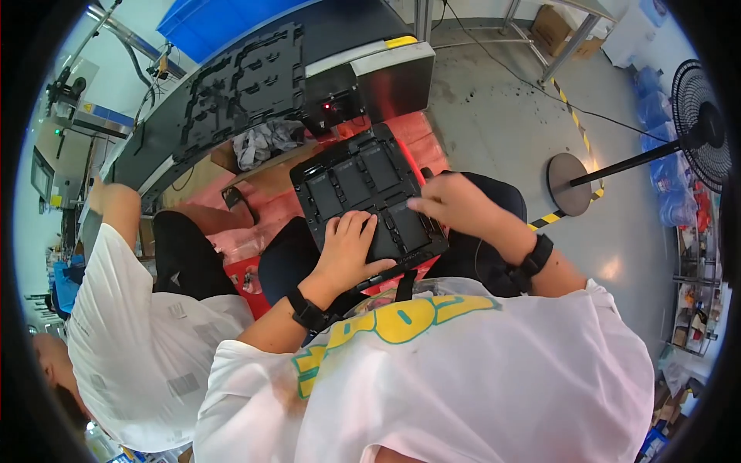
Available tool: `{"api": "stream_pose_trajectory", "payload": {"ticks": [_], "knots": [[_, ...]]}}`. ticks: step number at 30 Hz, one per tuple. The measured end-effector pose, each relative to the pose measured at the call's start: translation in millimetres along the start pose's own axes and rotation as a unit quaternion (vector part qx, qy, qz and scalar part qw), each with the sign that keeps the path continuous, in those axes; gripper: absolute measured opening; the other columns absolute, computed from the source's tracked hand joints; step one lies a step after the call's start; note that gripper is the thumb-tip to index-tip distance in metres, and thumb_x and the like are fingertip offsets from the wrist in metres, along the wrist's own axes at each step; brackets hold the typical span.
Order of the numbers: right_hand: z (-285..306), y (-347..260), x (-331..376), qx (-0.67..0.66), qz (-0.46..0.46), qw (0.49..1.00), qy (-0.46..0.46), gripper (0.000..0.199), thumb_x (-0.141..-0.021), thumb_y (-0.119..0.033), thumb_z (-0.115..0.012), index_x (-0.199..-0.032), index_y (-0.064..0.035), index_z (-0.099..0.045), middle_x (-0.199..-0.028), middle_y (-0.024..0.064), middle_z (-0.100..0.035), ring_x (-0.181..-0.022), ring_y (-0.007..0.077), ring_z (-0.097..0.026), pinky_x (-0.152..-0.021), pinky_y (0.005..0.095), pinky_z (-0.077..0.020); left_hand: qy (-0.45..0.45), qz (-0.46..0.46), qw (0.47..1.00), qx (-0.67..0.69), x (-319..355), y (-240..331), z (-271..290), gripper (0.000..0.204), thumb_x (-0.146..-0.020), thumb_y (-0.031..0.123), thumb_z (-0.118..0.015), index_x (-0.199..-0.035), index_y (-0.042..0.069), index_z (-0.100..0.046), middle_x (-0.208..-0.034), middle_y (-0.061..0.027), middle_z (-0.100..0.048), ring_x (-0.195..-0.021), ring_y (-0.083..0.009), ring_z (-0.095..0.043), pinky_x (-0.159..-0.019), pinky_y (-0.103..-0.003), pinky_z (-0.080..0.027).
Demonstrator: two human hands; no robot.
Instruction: Assembling or inspecting plastic electronic housing components on an assembly line conveyor.
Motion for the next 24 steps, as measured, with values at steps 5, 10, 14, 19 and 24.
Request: {"api": "stream_pose_trajectory", "payload": {"ticks": [5, 10, 14, 19, 24], "knots": [[35.7, -59.8, -60.4, 0.065, 0.218, 0.963, 0.146, 0.021, -0.074, -0.02, -0.066, -0.076, -0.0018, -0.055, -0.08, 0.0117, -0.056, -0.075, 0.0289, -0.054, -0.064, 0.0367, -0.0433, 0.031, 0.029, 0.999, 0.015, 5.6, -2.9, 3.3, 0.056, -0.07, 0.029, -0.069, -0.115, 0.0, -0.05, -0.114, -0.0131, -0.047, -0.109, -0.0295, -0.043, -0.091, -0.042, -0.033], [42.4, -77.1, -120.6, 0.27, 0.329, 0.863, 0.272, 0.054, -0.067, -0.013, -0.07, -0.117, -0.0099, -0.05, -0.124, 0.0095, -0.048, -0.116, 0.0289, -0.044, -0.093, 0.0418, -0.0385, 0.11, 0.086, 0.985, 0.098, 8.7, -23.2, 15.2, 0.046, -0.073, 0.021, -0.066, -0.113, 0.002, -0.053, -0.113, -0.0133, -0.049, -0.108, -0.0298, -0.046, -0.091, -0.041, -0.036], [29.1, -45.1, -157.8, 0.43, 0.262, 0.846, 0.173, 0.049, -0.073, -0.006, -0.058, -0.121, -0.0102, -0.048, -0.127, 0.0119, -0.045, -0.125, 0.0301, -0.035, -0.098, 0.0543, -0.0284, 0.113, 0.084, 0.99, 0.023, 9.1, -31.4, 23.5, 0.046, -0.078, 0.024, -0.06, -0.119, 0.003, -0.05, -0.129, -0.0114, -0.043, -0.122, -0.0302, -0.037, -0.096, -0.047, -0.032], [18.2, -74.0, -117.2, 0.374, 0.255, 0.872, 0.186, 0.03, -0.069, -0.011, -0.058, -0.099, -0.0061, -0.057, -0.099, 0.0085, -0.054, -0.1, 0.0259, -0.05, -0.084, 0.0436, -0.0359, 0.002, 0.066, 0.998, -0.007, -3.9, -28.5, -3.5, 0.056, -0.082, 0.033, -0.056, -0.128, 0.004, -0.041, -0.137, -0.0134, -0.036, -0.129, -0.0278, -0.031, -0.102, -0.051, -0.025], [-26.4, -119.8, -49.6, 0.361, 0.248, 0.893, 0.104, 0.022, -0.07, -0.022, -0.058, -0.083, -0.0039, -0.058, -0.082, 0.0086, -0.051, -0.083, 0.0256, -0.05, -0.067, 0.0354, -0.0369, 0.217, 0.201, 0.843, 0.449, 17.1, -80.7, 5.3, 0.049, -0.084, 0.039, -0.055, -0.117, 0.003, -0.046, -0.116, -0.01, -0.053, -0.109, -0.0243, -0.05, -0.088, -0.04, -0.04]]}}
Point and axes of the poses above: each hand's wrist, its own x-axis away from the middle knuckle, its own z-axis out of the back of the hand, y = z × x, the point moved 2 cm from there along -x, towards the middle knuckle
